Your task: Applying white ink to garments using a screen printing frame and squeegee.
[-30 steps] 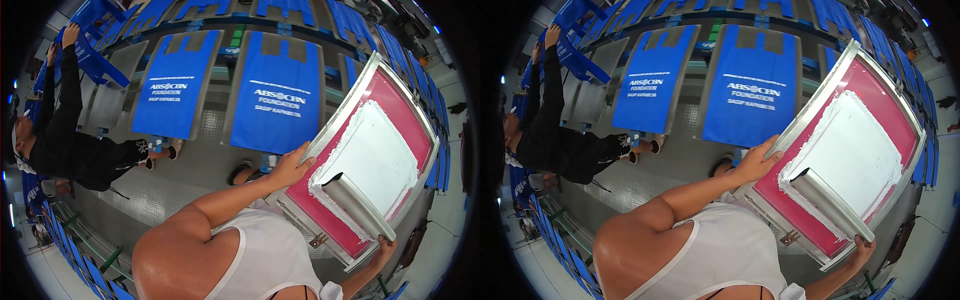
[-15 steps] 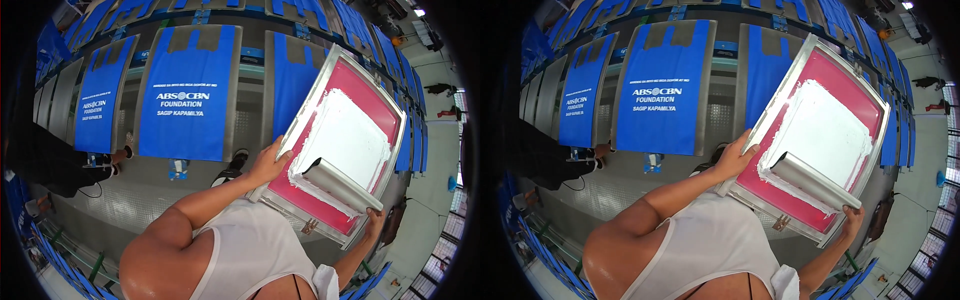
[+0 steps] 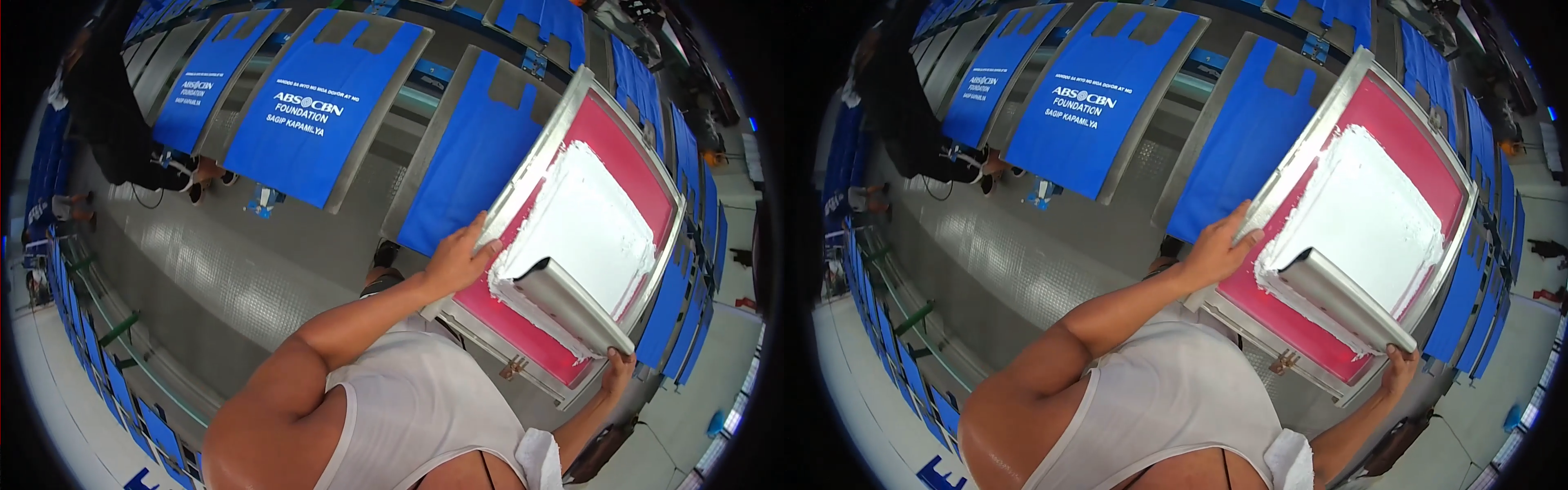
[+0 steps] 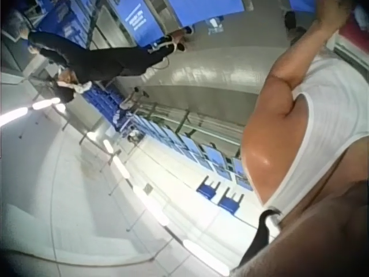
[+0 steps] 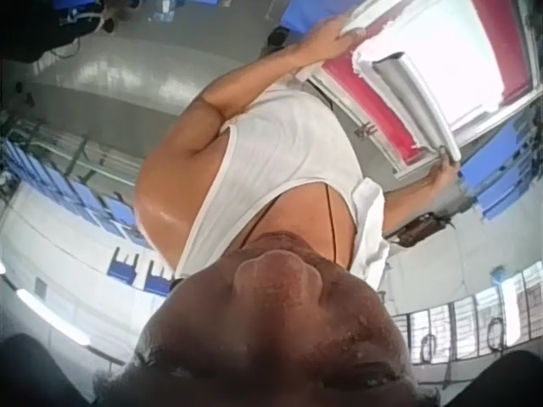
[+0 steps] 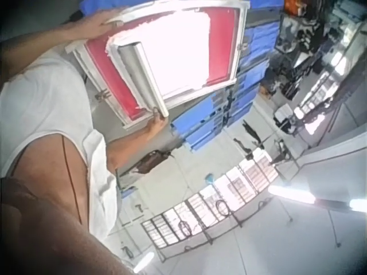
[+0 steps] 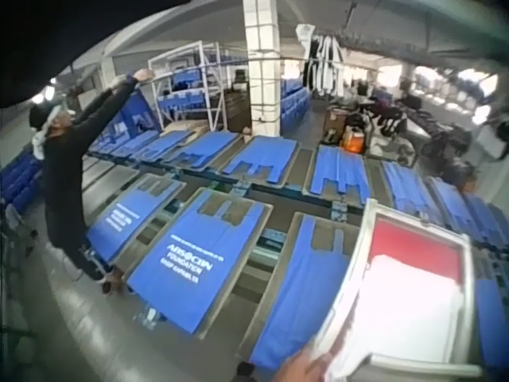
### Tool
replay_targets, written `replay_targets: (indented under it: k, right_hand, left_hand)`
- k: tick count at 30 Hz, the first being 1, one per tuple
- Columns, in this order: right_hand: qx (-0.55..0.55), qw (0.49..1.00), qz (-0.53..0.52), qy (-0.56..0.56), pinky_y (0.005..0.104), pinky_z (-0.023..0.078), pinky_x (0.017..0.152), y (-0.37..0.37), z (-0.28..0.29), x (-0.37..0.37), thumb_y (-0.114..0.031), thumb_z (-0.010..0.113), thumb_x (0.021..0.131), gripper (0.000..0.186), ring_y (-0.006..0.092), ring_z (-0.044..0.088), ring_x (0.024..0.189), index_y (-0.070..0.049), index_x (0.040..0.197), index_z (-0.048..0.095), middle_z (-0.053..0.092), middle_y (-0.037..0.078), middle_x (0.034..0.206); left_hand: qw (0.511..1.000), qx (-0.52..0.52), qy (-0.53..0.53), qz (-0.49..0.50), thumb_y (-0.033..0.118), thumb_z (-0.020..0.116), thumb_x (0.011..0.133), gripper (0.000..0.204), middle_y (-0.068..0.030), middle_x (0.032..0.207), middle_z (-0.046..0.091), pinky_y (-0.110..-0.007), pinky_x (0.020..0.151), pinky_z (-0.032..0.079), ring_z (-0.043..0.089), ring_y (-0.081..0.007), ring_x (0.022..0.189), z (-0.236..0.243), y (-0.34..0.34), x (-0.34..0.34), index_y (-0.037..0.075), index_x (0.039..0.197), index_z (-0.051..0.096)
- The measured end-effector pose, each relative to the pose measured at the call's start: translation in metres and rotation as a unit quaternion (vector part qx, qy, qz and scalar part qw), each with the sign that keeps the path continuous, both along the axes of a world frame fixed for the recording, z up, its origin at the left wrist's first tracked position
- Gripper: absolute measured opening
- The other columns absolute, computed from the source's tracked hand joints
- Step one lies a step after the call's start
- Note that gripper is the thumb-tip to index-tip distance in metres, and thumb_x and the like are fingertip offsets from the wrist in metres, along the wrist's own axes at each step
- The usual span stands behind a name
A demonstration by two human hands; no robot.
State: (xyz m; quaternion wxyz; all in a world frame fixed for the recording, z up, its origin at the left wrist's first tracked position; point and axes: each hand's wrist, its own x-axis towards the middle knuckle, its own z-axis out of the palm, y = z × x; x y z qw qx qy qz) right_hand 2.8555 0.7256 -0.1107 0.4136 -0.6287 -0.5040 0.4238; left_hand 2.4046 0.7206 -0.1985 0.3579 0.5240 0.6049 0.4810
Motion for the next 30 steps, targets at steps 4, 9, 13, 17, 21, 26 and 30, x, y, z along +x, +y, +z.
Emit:
replay_targets:
  k: [4,9,13,17,21,26,30]
  right_hand:
    - [-0.012,0.999,0.033,-0.016,0.0294,0.044,0.081,0.02,0.011,-0.021,-0.012,0.074,0.062,0.043,0.0172,0.061,0.085,0.001,0.102,0.063,0.065,0.007,0.092]
    - [-0.05,0.991,0.118,0.026,0.0287,0.046,0.074,0.052,-0.019,-0.087,-0.002,0.075,0.064,0.03,0.0143,0.059,0.079,-0.002,0.093,0.067,0.065,0.004,0.084]
    - [-0.092,0.982,0.152,0.063,0.0262,0.046,0.066,0.063,-0.025,-0.13,-0.005,0.076,0.065,0.027,0.0118,0.058,0.072,0.0,0.09,0.068,0.065,0.003,0.077]
    - [-0.094,0.981,0.156,0.061,0.0252,0.045,0.065,0.071,-0.033,-0.151,-0.006,0.077,0.066,0.027,0.0113,0.057,0.071,0.0,0.09,0.068,0.063,0.003,0.077]
    - [-0.097,0.983,0.144,0.068,0.0259,0.046,0.066,0.077,-0.042,-0.152,-0.007,0.077,0.066,0.029,0.0118,0.058,0.072,0.0,0.093,0.068,0.064,0.005,0.079]
    - [-0.092,0.987,0.125,0.032,0.0266,0.047,0.069,0.086,-0.044,-0.153,-0.008,0.078,0.066,0.034,0.013,0.06,0.075,0.0,0.097,0.067,0.066,0.006,0.084]
    - [-0.101,0.985,0.134,0.027,0.0271,0.047,0.073,0.098,-0.051,-0.15,-0.011,0.079,0.067,0.036,0.0139,0.06,0.08,0.0,0.099,0.066,0.066,0.007,0.087]
  left_hand:
    - [0.997,0.011,0.027,0.078,0.038,0.056,0.09,0.059,-0.0306,0.109,0.058,-0.042,0.085,0.047,0.059,-0.0404,0.1,0.004,-0.01,-0.006,-0.007,0.127,0.046]
    - [0.987,-0.047,0.003,0.151,0.031,0.058,0.09,0.05,-0.0218,0.11,0.063,-0.033,0.085,0.048,0.062,-0.0237,0.103,0.002,-0.036,-0.054,-0.002,0.126,0.05]
    - [0.984,-0.068,0.02,0.162,0.031,0.057,0.092,0.049,-0.0161,0.109,0.065,-0.029,0.084,0.047,0.06,-0.0173,0.1,-0.017,-0.049,-0.088,-0.003,0.126,0.05]
    - [0.98,-0.089,-0.044,0.172,0.032,0.054,0.094,0.048,-0.0151,0.109,0.064,-0.027,0.084,0.045,0.058,-0.0148,0.097,-0.027,-0.043,-0.106,-0.003,0.127,0.05]
    - [0.984,-0.101,-0.034,0.146,0.031,0.054,0.094,0.048,-0.0151,0.112,0.063,-0.028,0.086,0.045,0.058,-0.0157,0.099,-0.034,-0.033,-0.115,-0.003,0.127,0.05]
    - [0.982,-0.106,-0.026,0.151,0.033,0.055,0.093,0.05,-0.0176,0.117,0.06,-0.029,0.093,0.042,0.056,-0.0191,0.108,-0.04,-0.019,-0.115,-0.002,0.128,0.049]
    - [0.983,-0.097,-0.016,0.156,0.035,0.056,0.093,0.05,-0.0158,0.116,0.061,-0.029,0.091,0.043,0.057,-0.0195,0.105,-0.039,-0.01,-0.116,0.0,0.128,0.05]
